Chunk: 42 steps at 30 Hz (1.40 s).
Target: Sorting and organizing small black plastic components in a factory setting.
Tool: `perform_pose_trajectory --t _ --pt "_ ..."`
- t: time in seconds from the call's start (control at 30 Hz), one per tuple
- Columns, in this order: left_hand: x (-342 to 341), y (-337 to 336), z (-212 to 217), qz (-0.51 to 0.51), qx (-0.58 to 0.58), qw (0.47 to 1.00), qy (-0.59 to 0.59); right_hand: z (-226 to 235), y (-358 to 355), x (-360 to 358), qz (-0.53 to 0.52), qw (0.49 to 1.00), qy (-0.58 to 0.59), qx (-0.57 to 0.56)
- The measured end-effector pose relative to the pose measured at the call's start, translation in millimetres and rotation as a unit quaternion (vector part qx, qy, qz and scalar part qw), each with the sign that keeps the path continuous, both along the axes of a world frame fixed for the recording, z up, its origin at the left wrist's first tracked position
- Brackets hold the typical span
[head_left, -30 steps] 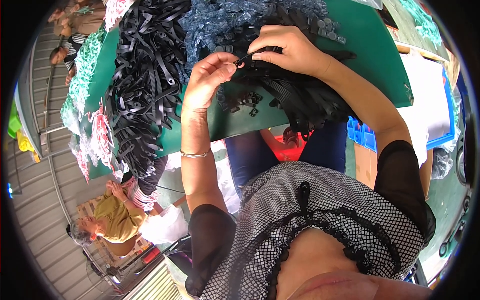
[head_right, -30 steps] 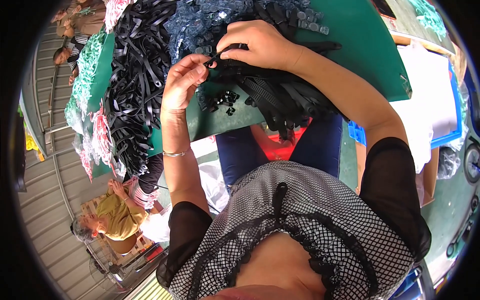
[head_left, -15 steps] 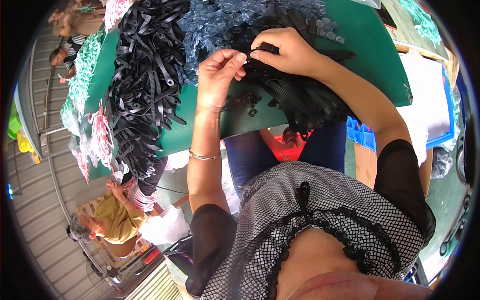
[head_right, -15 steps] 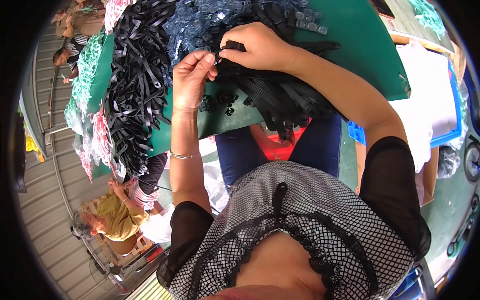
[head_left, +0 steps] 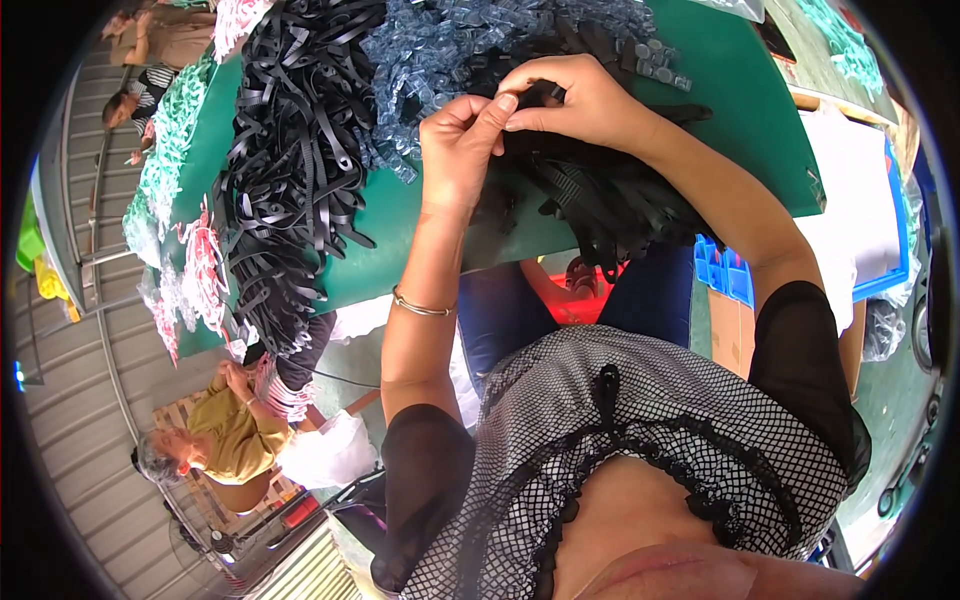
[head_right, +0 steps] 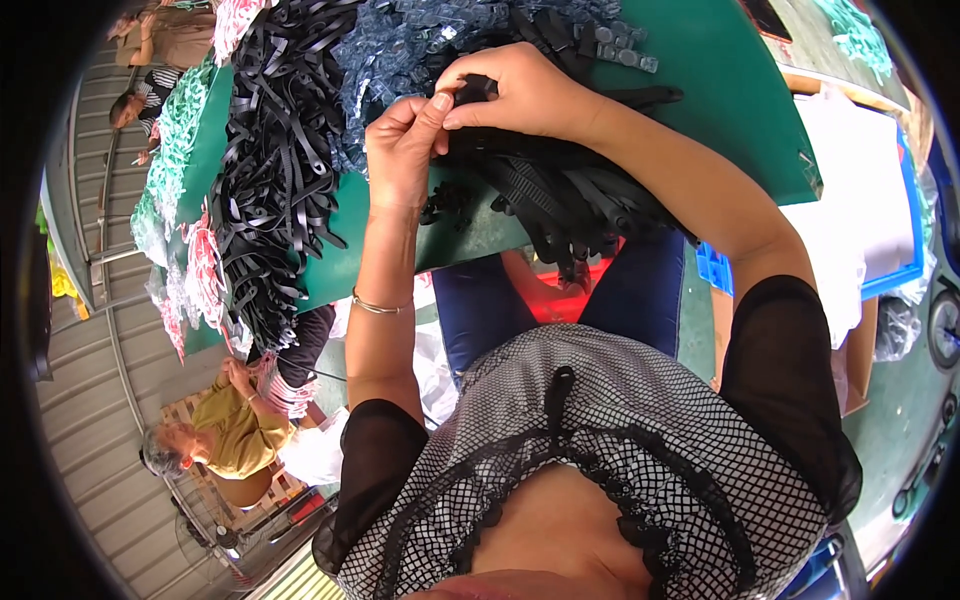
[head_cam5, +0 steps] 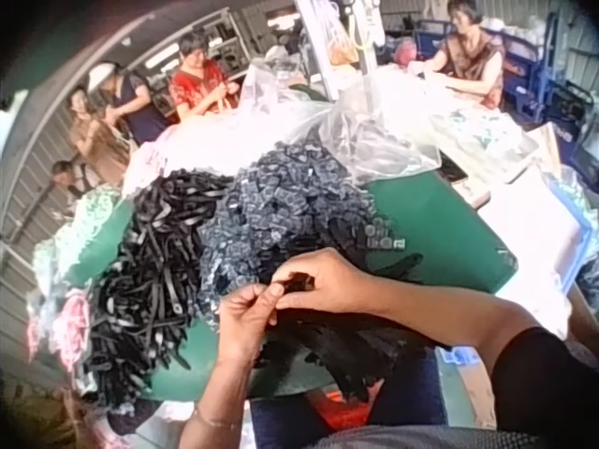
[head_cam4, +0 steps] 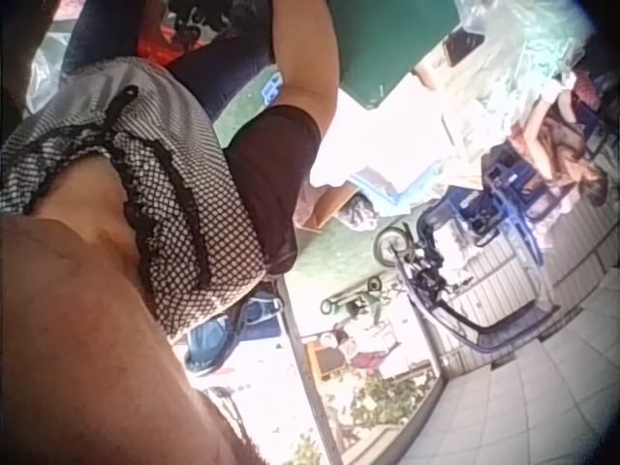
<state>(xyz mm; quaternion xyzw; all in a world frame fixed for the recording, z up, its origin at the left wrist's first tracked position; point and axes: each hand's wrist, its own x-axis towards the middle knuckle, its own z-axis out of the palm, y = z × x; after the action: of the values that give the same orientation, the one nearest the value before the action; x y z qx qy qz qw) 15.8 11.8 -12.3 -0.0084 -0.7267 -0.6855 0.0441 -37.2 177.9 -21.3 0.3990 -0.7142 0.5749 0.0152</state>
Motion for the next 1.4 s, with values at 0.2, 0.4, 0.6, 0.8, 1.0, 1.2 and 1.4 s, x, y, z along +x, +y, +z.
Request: perform_pose_trajectory --t 0.2,0.4,0.6,0.8,1.0,1.2,1.4 --pt "-4 -7 -10 -0.030 0.075 0.997 -0.012 2 -1 2 -0.005 1.000 -0.013 0.024" --pt "-5 -18 -11 0.008 0.106 0.994 -0.040 -4 -1 -3 -0.013 0.999 0.011 0.032" --pt "-6 -17 -10 0.026 0.089 0.995 -0.019 -8 -1 -8 -0.006 1.000 -0.007 0.017" --pt "-9 -23 -9 0.033 -0.032 0.999 -0.009 -5 -1 -10 0.001 0.995 -0.097 0.016" --pt "-19 -33 -10 0.041 -0.174 0.984 0.010 -2 -2 -10 -0.069 0.990 0.122 -0.020" --pt "-17 -42 -9 0.075 -0.185 0.979 0.044 10 6 -9 -0.054 0.998 0.002 -0.021" --pt "-4 -54 -2 0.033 -0.390 0.910 0.136 12 6 -4 -0.054 0.990 -0.122 -0.040"
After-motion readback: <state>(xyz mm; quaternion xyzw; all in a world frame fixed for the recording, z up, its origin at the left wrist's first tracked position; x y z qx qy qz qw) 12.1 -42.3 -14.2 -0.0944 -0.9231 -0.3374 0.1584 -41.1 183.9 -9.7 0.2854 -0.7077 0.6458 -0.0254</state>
